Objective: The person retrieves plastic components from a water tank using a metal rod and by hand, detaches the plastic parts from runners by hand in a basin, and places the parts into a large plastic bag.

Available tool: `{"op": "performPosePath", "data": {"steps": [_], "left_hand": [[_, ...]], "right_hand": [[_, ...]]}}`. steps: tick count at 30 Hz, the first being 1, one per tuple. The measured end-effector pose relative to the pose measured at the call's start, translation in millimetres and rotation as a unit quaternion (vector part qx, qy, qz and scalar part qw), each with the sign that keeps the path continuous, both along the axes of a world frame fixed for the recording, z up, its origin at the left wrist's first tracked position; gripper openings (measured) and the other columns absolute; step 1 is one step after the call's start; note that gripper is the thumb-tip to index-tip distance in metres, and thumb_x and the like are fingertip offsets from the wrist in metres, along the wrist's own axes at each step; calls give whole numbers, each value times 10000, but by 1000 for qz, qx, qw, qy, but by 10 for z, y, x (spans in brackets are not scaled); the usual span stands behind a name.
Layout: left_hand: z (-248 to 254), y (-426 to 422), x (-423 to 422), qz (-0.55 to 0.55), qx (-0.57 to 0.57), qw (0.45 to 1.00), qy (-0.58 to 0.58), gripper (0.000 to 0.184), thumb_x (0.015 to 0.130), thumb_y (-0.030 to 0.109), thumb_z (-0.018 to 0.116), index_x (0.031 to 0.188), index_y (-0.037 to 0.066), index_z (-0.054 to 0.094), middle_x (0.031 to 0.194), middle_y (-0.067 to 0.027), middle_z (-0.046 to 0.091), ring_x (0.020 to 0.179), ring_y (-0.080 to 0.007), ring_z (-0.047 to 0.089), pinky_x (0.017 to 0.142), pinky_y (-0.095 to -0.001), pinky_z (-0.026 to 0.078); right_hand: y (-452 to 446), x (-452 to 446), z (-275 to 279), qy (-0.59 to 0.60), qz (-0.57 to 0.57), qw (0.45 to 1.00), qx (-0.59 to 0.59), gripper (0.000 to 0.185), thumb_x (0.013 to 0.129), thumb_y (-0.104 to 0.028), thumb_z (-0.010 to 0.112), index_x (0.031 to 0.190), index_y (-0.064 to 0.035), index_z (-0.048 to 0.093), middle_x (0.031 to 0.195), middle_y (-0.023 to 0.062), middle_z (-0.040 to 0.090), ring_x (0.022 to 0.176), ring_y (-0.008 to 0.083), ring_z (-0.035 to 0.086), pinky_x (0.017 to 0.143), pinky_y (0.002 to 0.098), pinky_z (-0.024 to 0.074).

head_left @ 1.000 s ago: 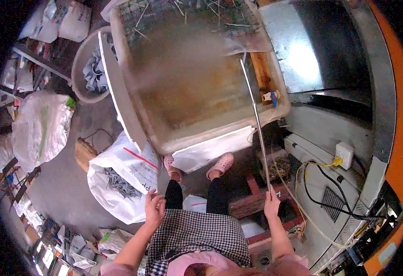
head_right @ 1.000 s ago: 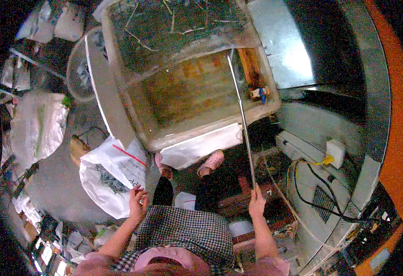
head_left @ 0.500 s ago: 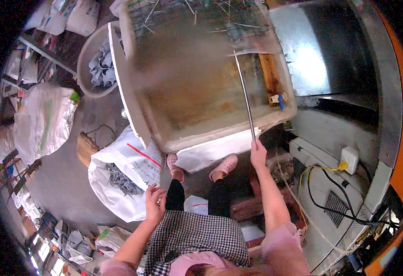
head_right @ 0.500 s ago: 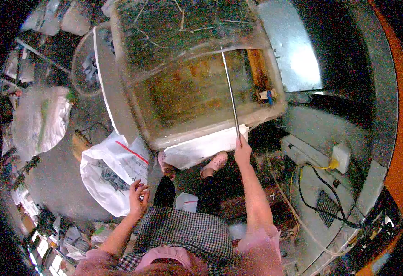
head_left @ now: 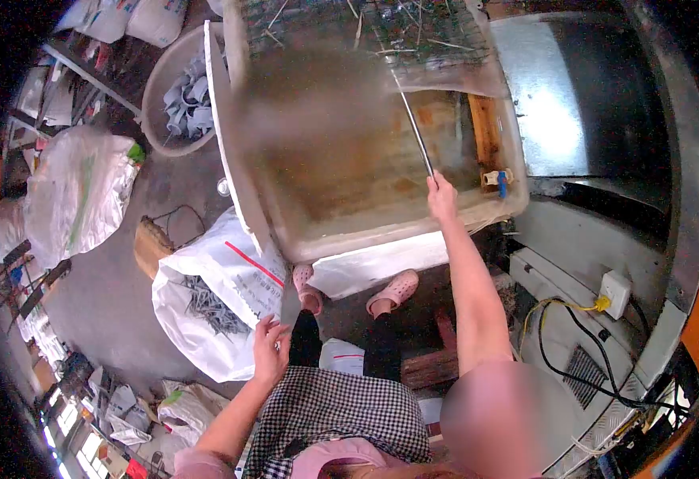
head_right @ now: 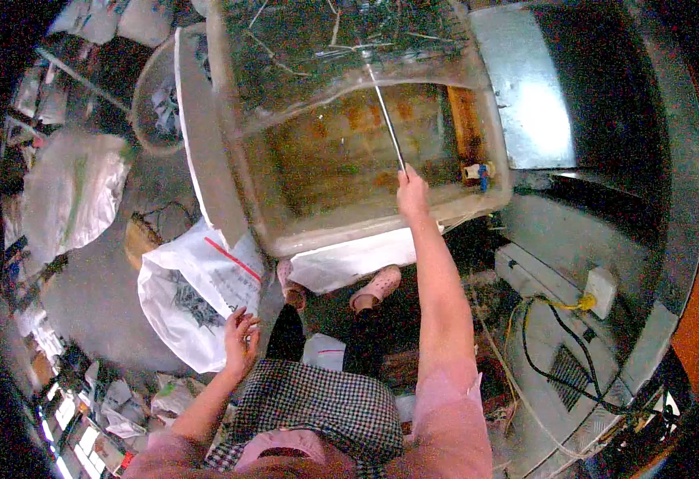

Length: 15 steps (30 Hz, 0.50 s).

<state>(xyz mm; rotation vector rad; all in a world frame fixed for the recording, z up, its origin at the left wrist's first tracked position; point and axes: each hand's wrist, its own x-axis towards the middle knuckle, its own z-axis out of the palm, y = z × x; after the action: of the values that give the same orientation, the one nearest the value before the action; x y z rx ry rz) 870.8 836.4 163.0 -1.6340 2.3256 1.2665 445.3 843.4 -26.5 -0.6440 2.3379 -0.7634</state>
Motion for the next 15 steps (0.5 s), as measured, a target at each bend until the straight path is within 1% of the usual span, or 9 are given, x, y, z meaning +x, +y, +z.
{"op": "performPosePath", "data": {"steps": [3,4,5,6,8,10,12,14,15], "left_hand": [[26,0,-55,-4,4,1000,-6,187,755,-5,539,930,30,593,1146,-165,428,964,-269,527,736,-300,482],[40,-5,-73,-2,8,1000,-6,179,755,2,540,923,29,595,1139,-164,434,959,-267,529,738,-300,479],[36,-5,-67,-2,7,1000,-4,179,755,2,540,923,29,595,1139,-164,434,959,-267,529,738,-300,479],[30,14,-47,-12,-8,1000,1,179,740,-4,558,916,21,586,1128,-182,436,942,-282,529,738,-315,478],[90,40,-39,-21,-23,999,11,184,725,-11,576,908,12,576,1118,-200,439,925,-297,529,738,-329,478],[217,65,-77,-18,-1,1000,15,182,732,-11,577,912,14,577,1106,-194,436,922,-293,529,733,-324,483],[310,89,-105,-5,22,999,27,179,737,-9,578,915,12,576,1098,-191,436,921,-289,530,728,-320,487],[405,126,-146,5,47,998,39,176,742,-7,579,917,11,576,1090,-187,436,921,-285,532,723,-316,492],[450,138,-184,13,64,997,40,170,748,-4,579,918,6,575,1085,-187,437,917,-283,534,712,-312,497]], "right_hand": [[18,-76,-48,11,26,999,20,338,855,-235,461,1123,-37,517,877,254,568,843,401,541,723,442,428],[141,-95,-185,12,25,999,19,338,855,-235,461,1123,-37,517,877,254,568,843,401,541,723,442,428],[355,-96,-418,50,33,997,-47,347,855,-239,454,1146,-55,501,843,254,570,816,411,542,706,452,429],[528,-86,-494,89,42,989,-112,357,856,-243,447,1168,-72,485,810,255,572,789,422,544,689,463,429],[896,33,21,69,59,995,31,379,862,-247,432,1224,-134,442,830,259,570,799,427,542,686,463,429],[1392,196,625,-6,2,994,108,384,870,-262,421,1247,-186,424,861,255,569,792,421,542,674,463,428],[1771,250,978,-2,-2,982,190,384,878,-273,414,1258,-214,409,837,249,570,751,406,548,648,472,426],[2027,322,1424,10,-21,972,234,382,883,-282,412,1261,-224,405,770,240,573,682,404,549,615,481,425],[2195,348,1563,15,-28,972,233,382,883,-282,412,1261,-224,405,770,240,573,682,404,549,615,481,425]]}}
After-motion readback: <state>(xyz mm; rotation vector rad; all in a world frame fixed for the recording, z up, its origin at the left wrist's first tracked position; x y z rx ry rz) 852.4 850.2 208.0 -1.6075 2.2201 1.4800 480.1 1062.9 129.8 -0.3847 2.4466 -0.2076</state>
